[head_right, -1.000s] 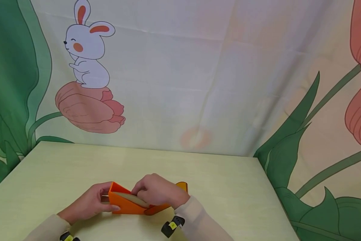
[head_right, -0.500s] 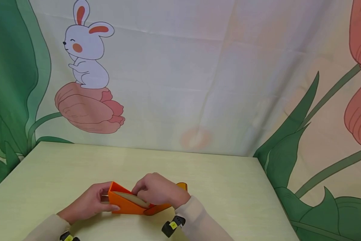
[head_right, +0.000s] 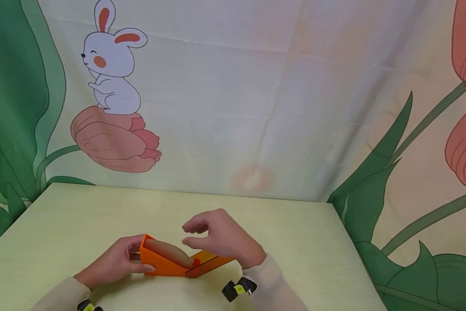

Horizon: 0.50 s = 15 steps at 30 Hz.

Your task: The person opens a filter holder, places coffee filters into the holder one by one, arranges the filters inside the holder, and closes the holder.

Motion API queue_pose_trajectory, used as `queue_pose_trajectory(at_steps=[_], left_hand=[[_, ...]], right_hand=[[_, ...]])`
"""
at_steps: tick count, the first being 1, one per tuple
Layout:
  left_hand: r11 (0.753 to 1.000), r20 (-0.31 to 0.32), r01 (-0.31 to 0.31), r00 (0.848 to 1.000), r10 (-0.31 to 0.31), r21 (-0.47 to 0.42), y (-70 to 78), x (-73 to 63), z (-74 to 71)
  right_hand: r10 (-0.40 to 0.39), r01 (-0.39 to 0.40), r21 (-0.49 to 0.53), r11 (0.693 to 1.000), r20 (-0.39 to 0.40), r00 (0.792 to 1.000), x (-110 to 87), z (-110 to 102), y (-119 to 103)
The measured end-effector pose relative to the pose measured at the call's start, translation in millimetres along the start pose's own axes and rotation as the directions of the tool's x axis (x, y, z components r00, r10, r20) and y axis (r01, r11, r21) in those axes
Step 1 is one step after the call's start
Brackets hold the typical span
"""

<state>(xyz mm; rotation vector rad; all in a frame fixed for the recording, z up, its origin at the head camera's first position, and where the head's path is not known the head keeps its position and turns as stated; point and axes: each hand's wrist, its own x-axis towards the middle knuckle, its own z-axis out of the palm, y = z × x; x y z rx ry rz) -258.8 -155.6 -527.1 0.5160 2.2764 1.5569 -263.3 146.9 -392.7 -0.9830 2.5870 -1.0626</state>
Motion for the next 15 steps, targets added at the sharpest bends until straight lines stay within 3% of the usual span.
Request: queue_pose_trajectory(at_steps=[7,15], left_hand=[[1.000,0.002,-0.014,1.000,0.014,0.001,-0.1,-0.8,0.0],[1.000,-0.003,-0.031,1.000,0.031,0.001,0.2,-0.8,0.3]], right_hand=[[-0.049,0.051,0.008,0.999,-0.177,0.983,-24.2,-12.9,15.6],[-0.039,0.066,0.089,0.994,-0.280,0.959,-49.7,-11.0,49.6]])
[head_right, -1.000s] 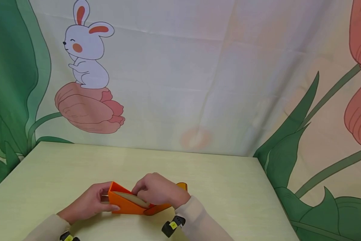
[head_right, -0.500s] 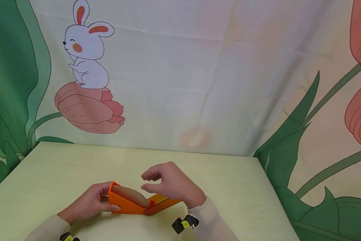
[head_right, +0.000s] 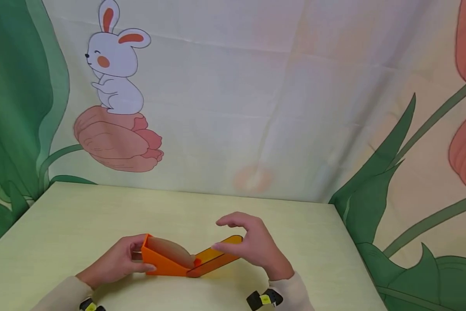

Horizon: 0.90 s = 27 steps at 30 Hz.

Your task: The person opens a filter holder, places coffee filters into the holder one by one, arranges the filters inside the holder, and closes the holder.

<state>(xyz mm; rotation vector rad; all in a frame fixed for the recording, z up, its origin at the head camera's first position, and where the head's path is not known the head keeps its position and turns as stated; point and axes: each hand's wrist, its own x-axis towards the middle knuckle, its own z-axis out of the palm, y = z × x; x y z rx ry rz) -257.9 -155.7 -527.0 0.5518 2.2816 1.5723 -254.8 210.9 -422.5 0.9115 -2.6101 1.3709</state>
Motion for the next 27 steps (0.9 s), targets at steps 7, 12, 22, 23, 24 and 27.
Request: queue_pose_trajectory(at_steps=[7,12,22,23,24,27], left_hand=[[1.000,-0.002,0.017,1.000,-0.016,0.022,0.9,1.3,2.5],[0.999,-0.018,0.032,0.999,-0.032,0.026,1.0,-0.1,1.6],[1.000,-0.016,0.030,0.999,-0.029,0.005,3.0,0.3,1.7],[0.999,-0.015,0.032,0.999,-0.032,0.003,3.1,0.2,1.7],[0.999,-0.014,0.032,0.999,-0.032,0.003,3.2,0.3,1.6],[1.000,-0.014,0.025,1.000,-0.025,0.009,2.7,0.2,1.2]], right_hand=[[0.081,-0.071,0.223,0.972,-0.037,0.996,-28.7,-0.5,33.1],[0.193,-0.154,0.413,0.898,-0.054,0.980,-39.9,8.7,48.4],[0.315,-0.252,0.576,0.777,-0.009,0.949,-48.1,18.9,63.8],[0.309,-0.246,0.581,0.776,-0.010,0.951,-47.8,19.2,64.5],[0.299,-0.236,0.583,0.778,-0.012,0.954,-47.2,19.7,64.9],[0.259,-0.195,0.583,0.789,-0.028,0.965,-43.7,21.4,63.0]])
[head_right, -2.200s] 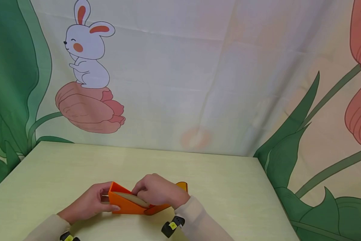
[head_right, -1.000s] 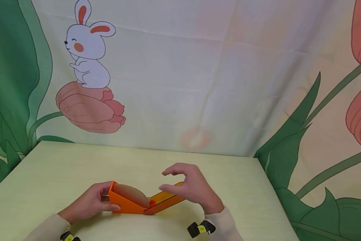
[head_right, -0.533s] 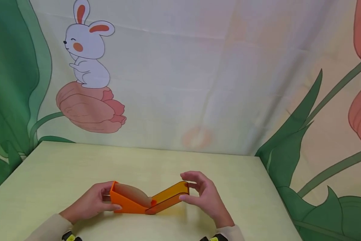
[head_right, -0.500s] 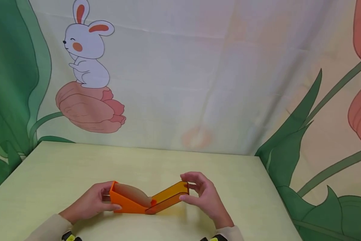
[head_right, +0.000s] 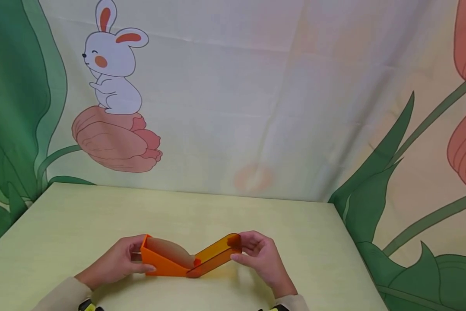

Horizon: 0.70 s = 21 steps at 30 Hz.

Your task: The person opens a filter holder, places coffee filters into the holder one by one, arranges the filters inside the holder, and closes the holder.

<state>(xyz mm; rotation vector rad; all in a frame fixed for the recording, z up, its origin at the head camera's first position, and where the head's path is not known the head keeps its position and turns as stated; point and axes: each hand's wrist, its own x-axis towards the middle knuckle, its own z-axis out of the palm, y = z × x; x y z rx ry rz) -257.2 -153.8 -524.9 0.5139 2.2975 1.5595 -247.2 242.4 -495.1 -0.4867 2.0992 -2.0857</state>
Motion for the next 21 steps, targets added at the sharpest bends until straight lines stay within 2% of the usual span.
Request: queue_pose_trajectory(at_steps=[9,21], left_hand=[[1.000,0.004,-0.004,1.000,0.004,-0.009,0.4,-0.7,-1.6],[1.000,0.005,-0.020,1.000,0.020,-0.020,0.1,0.2,-0.3]], right_hand=[[-0.107,0.110,-0.051,0.993,0.060,0.992,14.5,22.8,-15.8],[-0.235,0.250,-0.118,0.961,0.131,0.963,38.5,58.5,-29.6]])
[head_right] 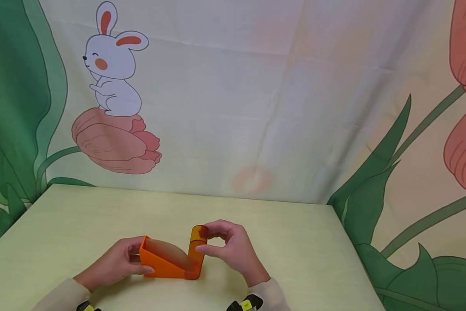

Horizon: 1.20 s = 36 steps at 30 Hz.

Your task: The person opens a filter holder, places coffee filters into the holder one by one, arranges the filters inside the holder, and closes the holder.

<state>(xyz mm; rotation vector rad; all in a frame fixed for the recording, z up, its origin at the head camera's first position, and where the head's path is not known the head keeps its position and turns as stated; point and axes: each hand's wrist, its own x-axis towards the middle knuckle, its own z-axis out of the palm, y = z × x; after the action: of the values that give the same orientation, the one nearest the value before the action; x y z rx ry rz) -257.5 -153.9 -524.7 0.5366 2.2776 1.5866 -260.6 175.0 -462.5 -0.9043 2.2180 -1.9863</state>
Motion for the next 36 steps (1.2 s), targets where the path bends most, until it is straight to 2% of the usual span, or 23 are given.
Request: queue_pose_trajectory(at_steps=[13,25,32,36], left_hand=[[0.999,0.011,0.009,1.000,-0.009,0.035,1.9,1.7,-0.9],[0.999,0.026,-0.022,0.999,0.021,0.036,-0.6,5.2,-2.0],[0.999,0.040,-0.052,0.998,0.052,0.011,-0.1,5.3,-1.9],[0.998,0.037,-0.056,0.998,0.056,0.014,0.2,5.7,-2.2]], right_hand=[[0.025,-0.023,-0.063,0.998,0.024,0.999,15.5,22.0,-5.3],[0.044,-0.034,-0.184,0.982,0.048,0.998,28.8,42.5,-8.1],[0.043,-0.027,-0.211,0.977,0.071,0.997,35.5,51.1,-7.1],[0.087,-0.066,-0.227,0.972,0.080,0.993,40.2,58.0,-6.8]])
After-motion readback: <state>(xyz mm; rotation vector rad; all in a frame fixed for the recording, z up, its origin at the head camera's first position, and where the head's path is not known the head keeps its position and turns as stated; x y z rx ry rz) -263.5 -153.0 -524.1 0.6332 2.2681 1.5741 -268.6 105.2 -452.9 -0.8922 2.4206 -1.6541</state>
